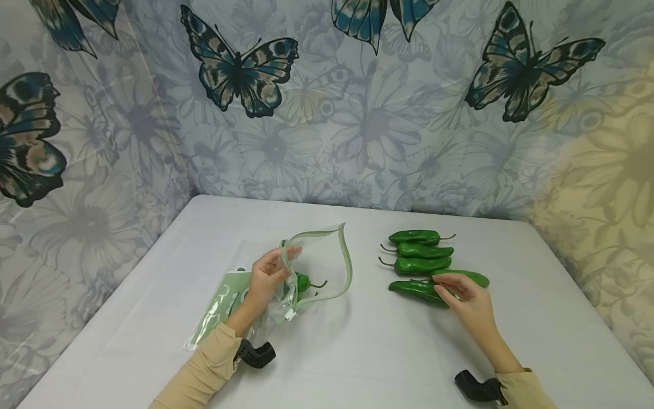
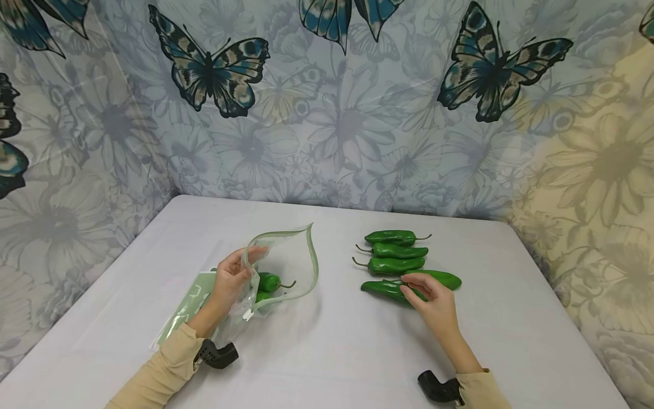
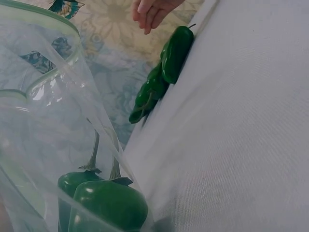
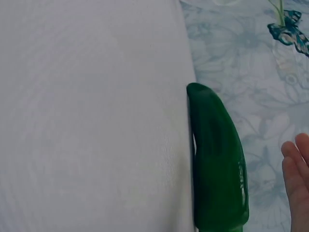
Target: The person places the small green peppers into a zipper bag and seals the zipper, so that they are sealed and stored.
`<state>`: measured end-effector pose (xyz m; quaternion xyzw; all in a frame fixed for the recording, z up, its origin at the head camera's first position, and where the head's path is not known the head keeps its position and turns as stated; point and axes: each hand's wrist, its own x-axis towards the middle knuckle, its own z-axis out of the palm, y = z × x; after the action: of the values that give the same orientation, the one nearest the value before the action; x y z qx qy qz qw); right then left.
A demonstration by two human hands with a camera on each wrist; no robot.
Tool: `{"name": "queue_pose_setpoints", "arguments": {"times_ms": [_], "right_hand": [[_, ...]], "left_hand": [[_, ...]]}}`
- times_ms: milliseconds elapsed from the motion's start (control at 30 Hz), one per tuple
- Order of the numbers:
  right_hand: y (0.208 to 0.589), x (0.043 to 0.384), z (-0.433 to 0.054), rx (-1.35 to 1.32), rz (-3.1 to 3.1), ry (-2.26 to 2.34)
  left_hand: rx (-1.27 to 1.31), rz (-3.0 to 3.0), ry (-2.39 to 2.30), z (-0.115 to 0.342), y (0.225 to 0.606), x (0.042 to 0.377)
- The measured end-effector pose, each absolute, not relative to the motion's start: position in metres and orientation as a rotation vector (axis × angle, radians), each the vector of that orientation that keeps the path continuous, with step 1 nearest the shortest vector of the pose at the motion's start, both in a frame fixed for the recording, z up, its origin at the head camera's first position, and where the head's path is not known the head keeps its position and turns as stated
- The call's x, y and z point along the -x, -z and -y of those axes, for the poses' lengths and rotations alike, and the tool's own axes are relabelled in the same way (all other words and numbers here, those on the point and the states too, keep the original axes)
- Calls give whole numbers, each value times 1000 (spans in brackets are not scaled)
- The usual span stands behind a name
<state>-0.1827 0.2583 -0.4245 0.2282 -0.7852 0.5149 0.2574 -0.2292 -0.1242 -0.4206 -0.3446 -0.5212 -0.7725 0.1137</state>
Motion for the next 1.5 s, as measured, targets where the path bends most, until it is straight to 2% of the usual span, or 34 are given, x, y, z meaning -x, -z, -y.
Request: {"name": "queue_pose_setpoints", "arguments": {"times_ms": [667, 1067, 1500], "right_hand": [[418, 175, -275, -509, 2277, -1351], [441, 180, -299, -476, 2295, -1372], [445, 181, -305, -427, 2397, -1366]], "left_hand": [[960, 1530, 2240, 125, 418, 231], [977, 1518, 2250, 123, 418, 229], [977, 1529, 2246, 122, 418, 229]]}}
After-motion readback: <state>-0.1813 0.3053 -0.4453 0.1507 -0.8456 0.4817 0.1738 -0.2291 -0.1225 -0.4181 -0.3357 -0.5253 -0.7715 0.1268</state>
